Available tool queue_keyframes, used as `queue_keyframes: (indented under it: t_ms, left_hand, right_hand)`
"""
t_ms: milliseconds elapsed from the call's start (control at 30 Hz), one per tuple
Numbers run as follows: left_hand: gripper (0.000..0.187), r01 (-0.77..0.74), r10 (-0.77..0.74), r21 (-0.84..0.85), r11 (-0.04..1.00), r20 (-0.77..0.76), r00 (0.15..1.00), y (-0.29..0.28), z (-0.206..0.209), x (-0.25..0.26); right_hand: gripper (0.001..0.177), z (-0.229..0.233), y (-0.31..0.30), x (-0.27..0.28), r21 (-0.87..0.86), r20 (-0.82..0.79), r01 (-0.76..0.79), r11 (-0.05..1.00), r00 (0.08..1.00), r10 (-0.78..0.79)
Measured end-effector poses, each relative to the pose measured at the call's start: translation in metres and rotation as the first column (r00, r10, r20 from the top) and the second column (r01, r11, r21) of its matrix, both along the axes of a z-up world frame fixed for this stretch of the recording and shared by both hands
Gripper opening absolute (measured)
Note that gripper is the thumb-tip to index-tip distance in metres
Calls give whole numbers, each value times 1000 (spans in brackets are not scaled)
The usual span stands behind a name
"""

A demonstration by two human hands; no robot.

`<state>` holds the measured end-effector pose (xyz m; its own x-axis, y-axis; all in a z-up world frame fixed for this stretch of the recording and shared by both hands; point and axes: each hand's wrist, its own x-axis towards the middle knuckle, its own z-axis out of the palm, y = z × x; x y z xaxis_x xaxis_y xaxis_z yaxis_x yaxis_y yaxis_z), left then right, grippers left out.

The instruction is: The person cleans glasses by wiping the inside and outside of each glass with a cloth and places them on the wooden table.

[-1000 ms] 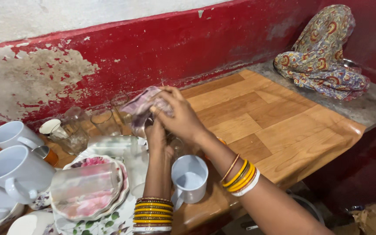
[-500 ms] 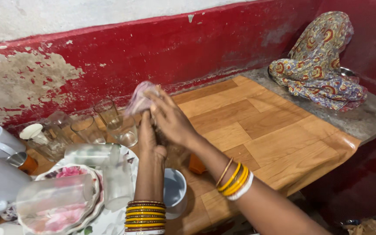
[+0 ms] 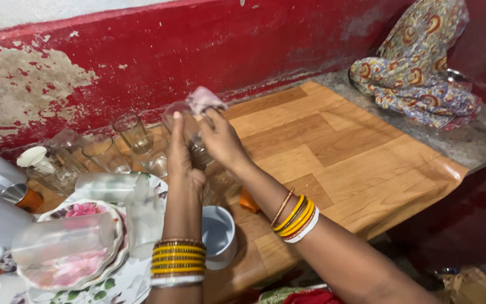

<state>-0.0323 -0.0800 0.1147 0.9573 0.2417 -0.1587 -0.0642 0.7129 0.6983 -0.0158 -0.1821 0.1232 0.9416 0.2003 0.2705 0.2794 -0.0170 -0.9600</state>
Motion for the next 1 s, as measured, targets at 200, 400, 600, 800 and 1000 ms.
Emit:
queue_keyframes:
  t_ms: [200, 400, 600, 800, 1000]
  left_hand:
    - [53, 49, -40, -213, 976, 43, 998, 34, -37, 22]
    - [56, 89, -130, -421, 903, -69, 989, 63, -34, 8]
    - [56, 138, -165, -418, 898, -29, 986, 87, -60, 13]
    - [63, 204, -165, -179, 962, 211, 963, 70, -68, 24]
    - [70, 28, -115, -338, 941, -239, 964, 65, -36, 17]
  right_hand:
    - [33, -15, 27, 4, -258, 495, 117, 959, 868, 27]
    - [29, -37, 25, 28, 508, -470, -12, 861, 834, 289]
    - [31, -23, 34, 18, 188, -156, 67, 980, 987, -37]
    - [35, -28, 62, -14, -413, 746, 459, 786, 666, 3]
    - [34, -26, 21, 27, 199, -327, -89, 976, 933, 151]
